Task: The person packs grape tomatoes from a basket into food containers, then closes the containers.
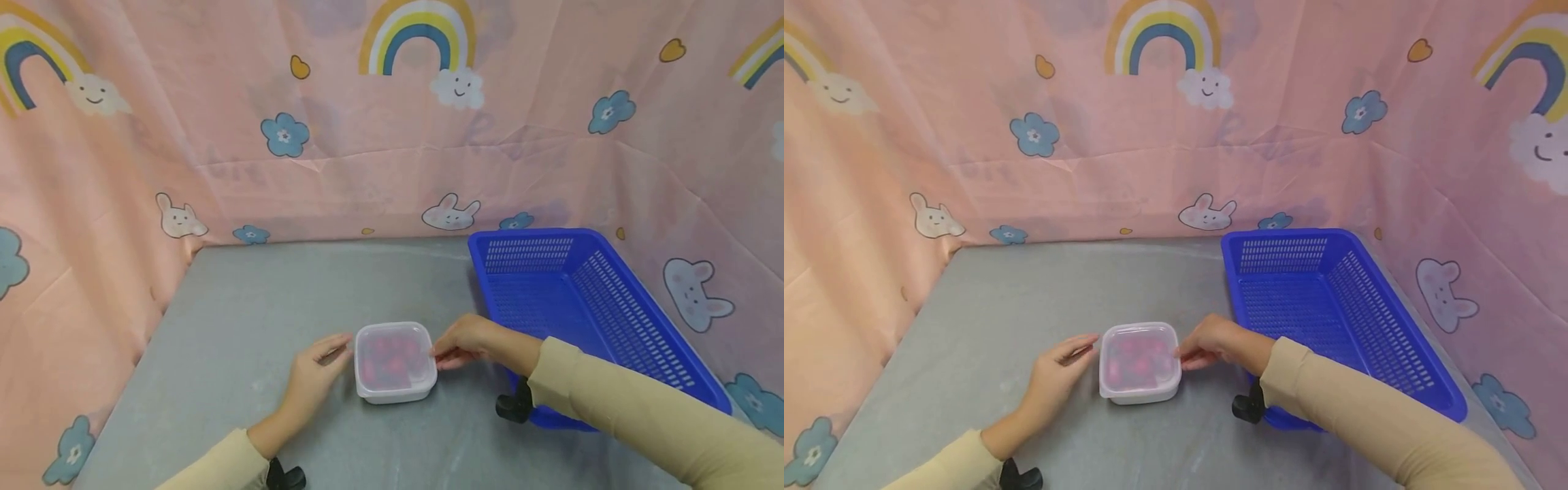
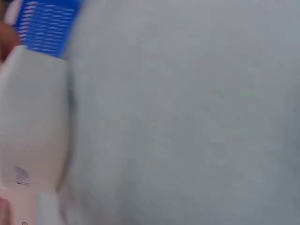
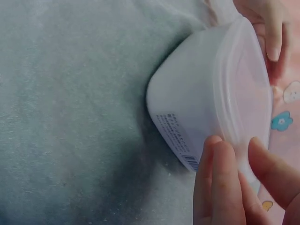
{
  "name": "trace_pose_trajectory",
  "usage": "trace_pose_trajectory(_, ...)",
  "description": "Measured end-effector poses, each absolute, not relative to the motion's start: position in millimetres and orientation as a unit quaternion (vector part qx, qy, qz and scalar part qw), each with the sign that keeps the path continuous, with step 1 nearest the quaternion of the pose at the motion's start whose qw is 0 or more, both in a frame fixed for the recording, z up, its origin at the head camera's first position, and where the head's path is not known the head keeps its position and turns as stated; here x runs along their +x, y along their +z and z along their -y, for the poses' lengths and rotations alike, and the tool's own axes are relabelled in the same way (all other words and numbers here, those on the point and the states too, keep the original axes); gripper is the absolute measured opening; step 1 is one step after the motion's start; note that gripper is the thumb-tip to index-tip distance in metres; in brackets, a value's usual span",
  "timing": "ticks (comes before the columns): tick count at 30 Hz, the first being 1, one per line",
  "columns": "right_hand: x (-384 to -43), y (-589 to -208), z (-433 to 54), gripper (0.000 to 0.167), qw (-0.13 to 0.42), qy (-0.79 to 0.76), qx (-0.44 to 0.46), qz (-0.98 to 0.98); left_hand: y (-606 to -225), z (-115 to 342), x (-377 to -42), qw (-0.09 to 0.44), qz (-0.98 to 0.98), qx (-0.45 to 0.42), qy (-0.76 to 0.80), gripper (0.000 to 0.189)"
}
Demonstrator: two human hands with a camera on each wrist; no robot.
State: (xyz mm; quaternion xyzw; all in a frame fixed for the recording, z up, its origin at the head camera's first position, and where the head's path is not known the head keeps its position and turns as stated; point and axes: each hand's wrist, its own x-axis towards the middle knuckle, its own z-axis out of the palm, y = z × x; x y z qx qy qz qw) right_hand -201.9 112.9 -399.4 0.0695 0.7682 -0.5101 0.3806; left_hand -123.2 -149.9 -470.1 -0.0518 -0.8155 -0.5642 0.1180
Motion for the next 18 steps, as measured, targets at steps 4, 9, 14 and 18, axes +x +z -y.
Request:
trace_pose_trajectory(4,-207,-402,-112,0.019,0.377,-0.530,0.084,-0.755,-461,142,-136,0.014,0.760,0.123,-0.638,0.031)
trace_pose_trajectory(9,-215,-407,-108,0.024,0.369,-0.537,0.093,-0.753,-462,133,-147,-0.012,0.734,0.166,-0.659,0.031)
trace_pose_trajectory(14,-219,-410,-105,0.021,0.366,-0.535,0.101,-0.755,-466,132,-151,0.001,0.748,0.164,-0.644,0.029)
trace_pose_trajectory(18,-218,-410,-106,0.022,0.359,-0.529,0.101,-0.762,-467,132,-154,0.003,0.763,0.162,-0.626,0.026)
